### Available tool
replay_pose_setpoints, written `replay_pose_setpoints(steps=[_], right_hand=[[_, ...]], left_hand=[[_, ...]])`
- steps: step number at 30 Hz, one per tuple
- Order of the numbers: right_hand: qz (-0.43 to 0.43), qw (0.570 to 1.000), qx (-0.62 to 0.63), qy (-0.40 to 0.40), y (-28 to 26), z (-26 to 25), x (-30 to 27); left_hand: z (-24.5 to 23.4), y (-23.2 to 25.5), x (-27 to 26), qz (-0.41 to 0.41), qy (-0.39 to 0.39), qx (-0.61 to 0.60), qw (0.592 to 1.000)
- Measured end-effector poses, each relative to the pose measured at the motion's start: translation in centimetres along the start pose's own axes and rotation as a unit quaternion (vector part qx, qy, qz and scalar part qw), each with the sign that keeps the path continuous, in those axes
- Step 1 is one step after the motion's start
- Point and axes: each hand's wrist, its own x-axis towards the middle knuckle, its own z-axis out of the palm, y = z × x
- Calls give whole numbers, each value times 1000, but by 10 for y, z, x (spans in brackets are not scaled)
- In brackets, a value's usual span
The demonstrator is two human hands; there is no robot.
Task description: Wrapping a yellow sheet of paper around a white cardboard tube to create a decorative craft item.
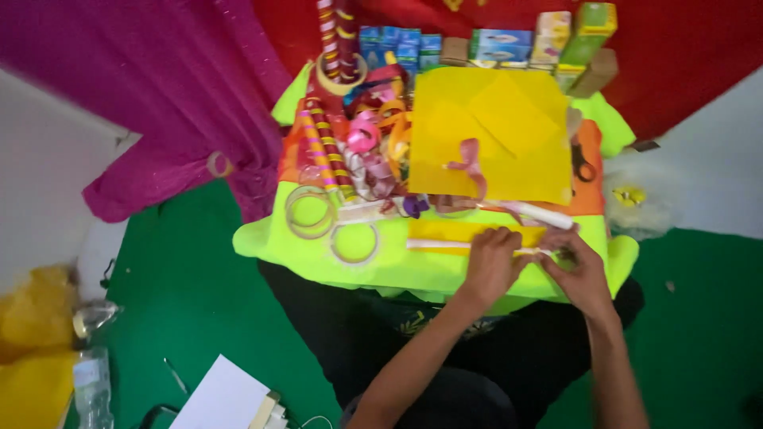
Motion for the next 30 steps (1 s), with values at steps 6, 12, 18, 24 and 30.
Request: replay_pose_setpoints(steps=[6,12,18,24,30], right_hand=[[29,1000,7,-10,-4,0,-3],[22,999,7,-43,-1,-3,-3],[10,999,20,-41,3,-2,-3],[21,999,20,-46,-8,-4,-4],[17,1000,-5,-4,22,2,3]], left_hand=[[-10,7,0,-19,-6,-21,1000],[-12,9,0,-5,-28,20,999],[-12,9,0,0,-26,21,999],[-11,8,-1,-4,-39,30,999],[-11,7,2,-5,-26,-11,1000]])
